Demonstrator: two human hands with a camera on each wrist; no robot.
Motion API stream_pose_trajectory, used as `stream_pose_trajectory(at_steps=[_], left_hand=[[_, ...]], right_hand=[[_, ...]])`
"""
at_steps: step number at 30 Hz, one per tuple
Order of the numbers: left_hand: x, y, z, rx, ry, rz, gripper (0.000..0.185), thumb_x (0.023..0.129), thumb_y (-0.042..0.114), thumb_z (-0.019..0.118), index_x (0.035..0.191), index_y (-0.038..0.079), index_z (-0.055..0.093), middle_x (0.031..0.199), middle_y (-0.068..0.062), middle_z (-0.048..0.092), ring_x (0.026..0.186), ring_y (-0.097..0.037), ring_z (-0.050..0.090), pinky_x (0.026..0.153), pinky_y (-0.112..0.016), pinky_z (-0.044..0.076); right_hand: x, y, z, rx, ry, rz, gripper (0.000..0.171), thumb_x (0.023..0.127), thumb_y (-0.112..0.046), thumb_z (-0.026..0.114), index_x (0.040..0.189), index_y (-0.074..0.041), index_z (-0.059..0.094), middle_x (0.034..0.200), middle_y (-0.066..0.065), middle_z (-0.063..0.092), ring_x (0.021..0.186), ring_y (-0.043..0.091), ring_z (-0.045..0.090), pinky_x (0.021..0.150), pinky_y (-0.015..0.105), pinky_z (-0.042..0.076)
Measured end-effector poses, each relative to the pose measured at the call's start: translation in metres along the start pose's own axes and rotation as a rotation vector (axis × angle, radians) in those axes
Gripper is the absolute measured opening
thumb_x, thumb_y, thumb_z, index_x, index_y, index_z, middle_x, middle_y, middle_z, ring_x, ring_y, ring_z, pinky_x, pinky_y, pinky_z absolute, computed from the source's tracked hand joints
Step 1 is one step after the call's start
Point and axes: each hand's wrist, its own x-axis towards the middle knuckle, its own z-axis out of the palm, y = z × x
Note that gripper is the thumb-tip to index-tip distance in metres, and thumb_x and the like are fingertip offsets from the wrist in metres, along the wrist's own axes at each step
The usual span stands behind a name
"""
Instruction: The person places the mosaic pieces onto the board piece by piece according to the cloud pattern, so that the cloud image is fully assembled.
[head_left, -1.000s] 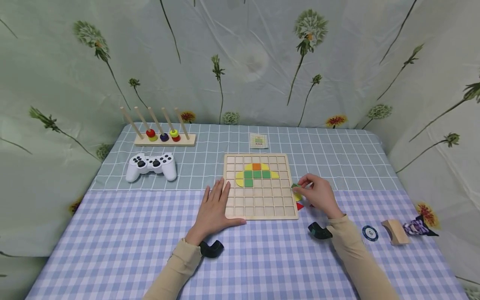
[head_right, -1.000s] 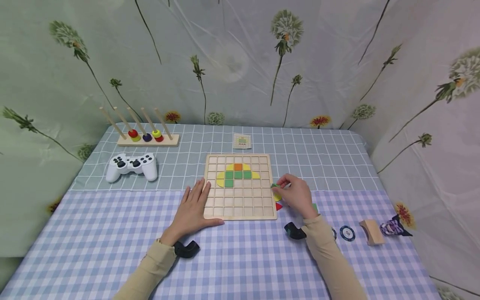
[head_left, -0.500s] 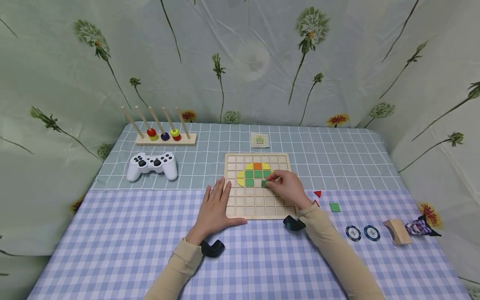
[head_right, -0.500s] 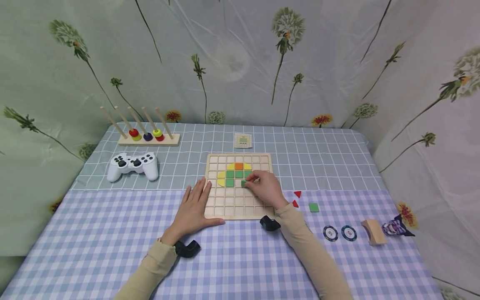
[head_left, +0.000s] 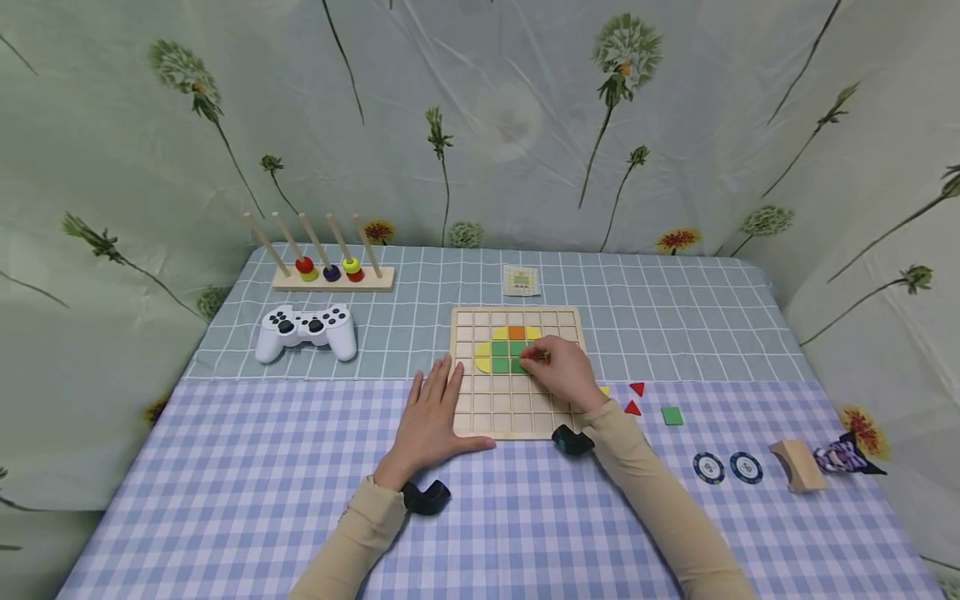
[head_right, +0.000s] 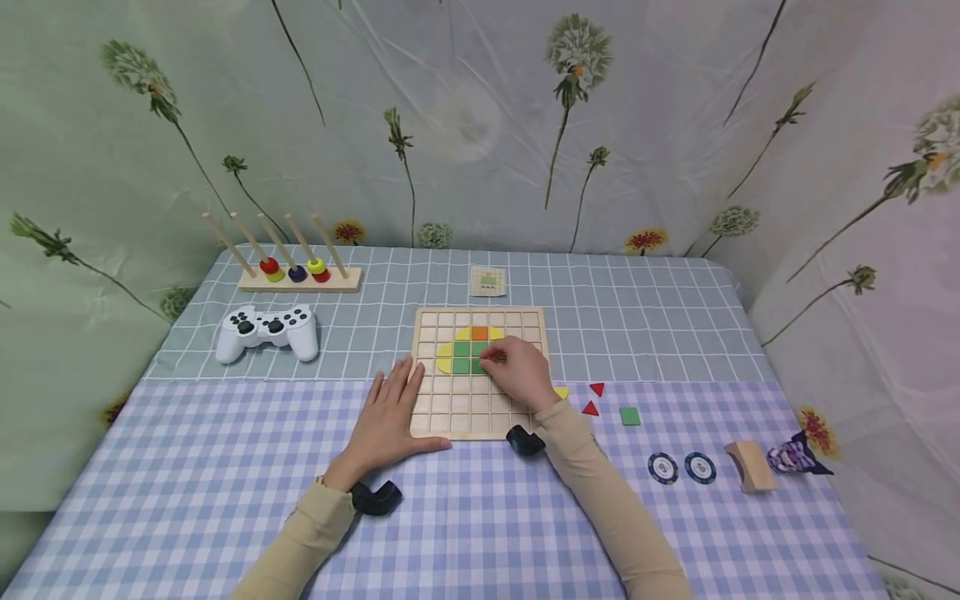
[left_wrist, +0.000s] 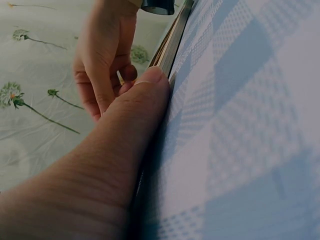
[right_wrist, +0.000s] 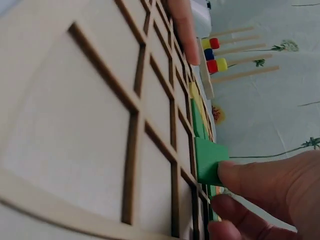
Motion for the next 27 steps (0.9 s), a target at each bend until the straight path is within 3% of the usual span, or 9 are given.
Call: stream_pose_trajectory(at_steps=[4,14,21,27], left_hand=[[0.0,0.0,-0.001,0.003,-0.013,-0.01,0.124,0.066,0.082,0.058,0.153,0.006,0.013,0.157,-0.015,0.006,0.143,-0.026,0.003,0.113,-0.045,-0.002],[-0.001,0.0,-0.001,0.002,0.008,0.003,0.124,0.066,0.084,0.054,0.152,0.004,0.016,0.157,-0.016,0.01,0.143,-0.028,0.005,0.113,-0.047,0.0],[-0.001,0.002,-0.001,0.009,-0.006,-0.007,0.123,0.066,0.082,0.057,0.152,0.005,0.015,0.157,-0.016,0.009,0.143,-0.027,0.004,0.113,-0.046,-0.001],[-0.001,0.0,0.0,0.013,-0.005,-0.007,0.123,0.066,0.081,0.058,0.153,0.006,0.013,0.157,-0.015,0.008,0.143,-0.026,0.003,0.113,-0.045,0.0]], right_hand=[[0.001,0.001,0.003,-0.045,0.012,-0.018,0.009,0.084,-0.017,0.073,0.09,-0.012,0.077,0.084,-0.001,0.064,0.077,0.017,0.058,0.067,0.034,0.046],[-0.001,0.003,0.004,-0.071,0.02,-0.015,0.006,0.083,-0.017,0.074,0.087,-0.013,0.077,0.08,-0.002,0.061,0.074,0.016,0.056,0.065,0.034,0.045],[-0.016,0.011,-0.019,-0.055,0.028,-0.017,0.01,0.083,-0.019,0.073,0.088,-0.011,0.075,0.076,-0.003,0.06,0.068,0.015,0.054,0.058,0.032,0.042],[-0.034,0.029,-0.048,-0.104,0.053,0.041,0.014,0.085,-0.022,0.071,0.09,-0.009,0.074,0.077,-0.001,0.062,0.06,0.013,0.05,0.049,0.029,0.039]])
